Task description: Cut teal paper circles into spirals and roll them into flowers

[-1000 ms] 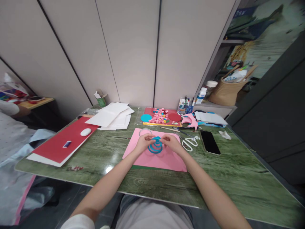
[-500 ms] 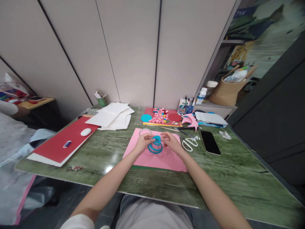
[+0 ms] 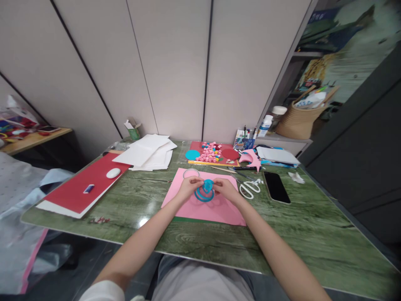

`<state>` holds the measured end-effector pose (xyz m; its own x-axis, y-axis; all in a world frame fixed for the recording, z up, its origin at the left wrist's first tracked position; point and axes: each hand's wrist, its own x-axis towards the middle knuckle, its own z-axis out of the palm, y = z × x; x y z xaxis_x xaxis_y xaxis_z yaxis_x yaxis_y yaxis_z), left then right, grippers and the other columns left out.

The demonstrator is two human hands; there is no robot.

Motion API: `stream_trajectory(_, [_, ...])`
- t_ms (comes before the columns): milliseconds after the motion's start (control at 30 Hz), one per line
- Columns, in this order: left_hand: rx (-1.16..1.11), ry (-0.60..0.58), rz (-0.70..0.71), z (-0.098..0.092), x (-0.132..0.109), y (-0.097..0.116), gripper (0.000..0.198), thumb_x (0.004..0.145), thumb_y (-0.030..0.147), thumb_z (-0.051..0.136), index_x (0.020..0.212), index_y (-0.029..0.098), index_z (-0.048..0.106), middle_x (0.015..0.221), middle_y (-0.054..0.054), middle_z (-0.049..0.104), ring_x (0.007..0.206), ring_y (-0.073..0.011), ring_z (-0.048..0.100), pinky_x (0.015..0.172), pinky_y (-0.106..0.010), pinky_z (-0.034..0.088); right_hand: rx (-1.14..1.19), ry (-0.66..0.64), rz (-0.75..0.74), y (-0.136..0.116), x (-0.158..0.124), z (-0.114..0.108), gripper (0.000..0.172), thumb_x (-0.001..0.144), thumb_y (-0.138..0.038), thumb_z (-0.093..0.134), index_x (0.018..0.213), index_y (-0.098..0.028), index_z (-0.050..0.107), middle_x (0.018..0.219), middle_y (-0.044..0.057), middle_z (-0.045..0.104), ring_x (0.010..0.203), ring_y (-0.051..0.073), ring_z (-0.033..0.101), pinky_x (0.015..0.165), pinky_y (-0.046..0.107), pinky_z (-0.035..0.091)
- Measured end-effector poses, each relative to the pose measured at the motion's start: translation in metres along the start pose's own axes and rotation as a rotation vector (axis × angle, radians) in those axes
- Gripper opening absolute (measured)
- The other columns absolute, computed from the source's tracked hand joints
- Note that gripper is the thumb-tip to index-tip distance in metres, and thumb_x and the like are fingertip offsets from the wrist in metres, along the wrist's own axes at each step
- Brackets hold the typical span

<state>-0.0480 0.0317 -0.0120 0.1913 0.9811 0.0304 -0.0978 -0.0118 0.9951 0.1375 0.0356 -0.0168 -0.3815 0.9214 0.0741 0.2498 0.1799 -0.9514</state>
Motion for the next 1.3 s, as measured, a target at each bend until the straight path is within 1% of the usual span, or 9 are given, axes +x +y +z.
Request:
stream_trajectory(167, [0.001, -0.009, -0.01, -0.001, 0.0, -0.001, 0.033, 0.055, 0.033, 0.073, 0.078, 0.01, 0.068, 0.067, -0.005, 0.065, 0.057, -0.0119, 0.056, 0.058, -0.025, 0.045, -0.118, 0.043, -0.046, 0.001, 0.002, -0.002, 0.019, 0.074, -0.033, 0.054, 0.075, -0.015, 0.062, 0.061, 0.0, 0.061, 0.051, 0.011, 0.053, 0.049, 0.023, 0.042])
stream_trajectory(367, [0.014, -0.001, -0.023, -0.002, 0.0, -0.003, 0.033, 0.053, 0.032, 0.074, 0.078, 0.011, 0.068, 0.071, -0.007, 0.068, 0.063, -0.0139, 0.058, 0.062, -0.026, 0.046, -0.361, 0.244, -0.158, -0.008, -0.003, -0.007, 0.014, 0.075, -0.026, 0.055, 0.08, -0.019, 0.065, 0.074, 0.004, 0.061, 0.066, 0.015, 0.053, 0.063, 0.027, 0.04])
stream_trajectory(467, [0.011, -0.011, -0.032, -0.002, 0.001, -0.005, 0.033, 0.053, 0.031, 0.074, 0.078, 0.011, 0.069, 0.074, -0.007, 0.068, 0.064, -0.0144, 0.059, 0.063, -0.026, 0.046, -0.475, 0.282, -0.241, -0.015, -0.008, -0.006, 0.016, 0.079, -0.023, 0.052, 0.085, -0.02, 0.066, 0.081, 0.005, 0.062, 0.077, 0.018, 0.054, 0.071, 0.03, 0.039])
stream_trajectory(600, [-0.003, -0.024, -0.044, -0.001, 0.001, -0.007, 0.032, 0.055, 0.03, 0.074, 0.079, 0.011, 0.068, 0.075, -0.008, 0.068, 0.062, -0.0135, 0.059, 0.062, -0.025, 0.046, -0.569, 0.278, -0.325, -0.022, -0.012, -0.003, 0.018, 0.081, -0.019, 0.05, 0.09, -0.021, 0.065, 0.089, 0.007, 0.065, 0.086, 0.021, 0.054, 0.079, 0.034, 0.037])
stream_trajectory(800, [-0.004, -0.021, -0.034, -0.002, 0.001, -0.007, 0.031, 0.055, 0.029, 0.073, 0.08, 0.01, 0.068, 0.066, -0.006, 0.067, 0.059, -0.0135, 0.059, 0.06, -0.025, 0.045, -0.621, 0.211, -0.477, -0.028, -0.014, 0.0, 0.017, 0.082, -0.017, 0.051, 0.091, -0.022, 0.065, 0.086, 0.005, 0.066, 0.082, 0.019, 0.055, 0.076, 0.032, 0.038])
stream_trajectory(933, [-0.008, 0.038, -0.017, -0.004, 0.002, -0.008, 0.037, 0.056, 0.028, 0.072, 0.089, 0.012, 0.067, 0.071, -0.005, 0.067, 0.062, -0.0129, 0.059, 0.06, -0.024, 0.045, -0.706, 0.191, -0.549, -0.028, -0.016, 0.004, 0.019, 0.084, -0.02, 0.049, 0.092, -0.023, 0.066, 0.084, 0.006, 0.062, 0.082, 0.018, 0.053, 0.074, 0.031, 0.038])
stream_trajectory(1100, [-0.047, 0.073, -0.022, -0.005, 0.002, -0.01, 0.034, 0.053, 0.029, 0.074, 0.082, 0.011, 0.069, 0.076, -0.007, 0.068, 0.066, -0.0147, 0.059, 0.063, -0.026, 0.045, -0.906, 0.144, -0.66, -0.027, -0.019, 0.006, 0.02, 0.086, -0.025, 0.048, 0.091, -0.022, 0.067, 0.08, 0.007, 0.06, 0.079, 0.017, 0.049, 0.071, 0.031, 0.035])
stream_trajectory(1200, [-0.096, 0.082, -0.013, -0.005, 0.003, -0.012, 0.032, 0.053, 0.029, 0.075, 0.078, 0.011, 0.069, 0.075, -0.007, 0.068, 0.067, -0.0144, 0.059, 0.065, -0.026, 0.045, -0.953, 0.14, -0.657, -0.027, -0.02, 0.007, 0.019, 0.085, -0.025, 0.049, 0.09, -0.022, 0.067, 0.081, 0.007, 0.059, 0.078, 0.017, 0.049, 0.071, 0.031, 0.034])
stream_trajectory(1300, [-0.154, 0.089, -0.01, -0.005, 0.004, -0.013, 0.03, 0.053, 0.028, 0.075, 0.077, 0.011, 0.068, 0.075, -0.006, 0.067, 0.068, -0.0134, 0.058, 0.068, -0.026, 0.045, -0.912, 0.181, -0.582, -0.028, -0.02, 0.009, 0.017, 0.082, -0.022, 0.052, 0.09, -0.022, 0.067, 0.086, 0.007, 0.059, 0.083, 0.019, 0.049, 0.074, 0.032, 0.035])
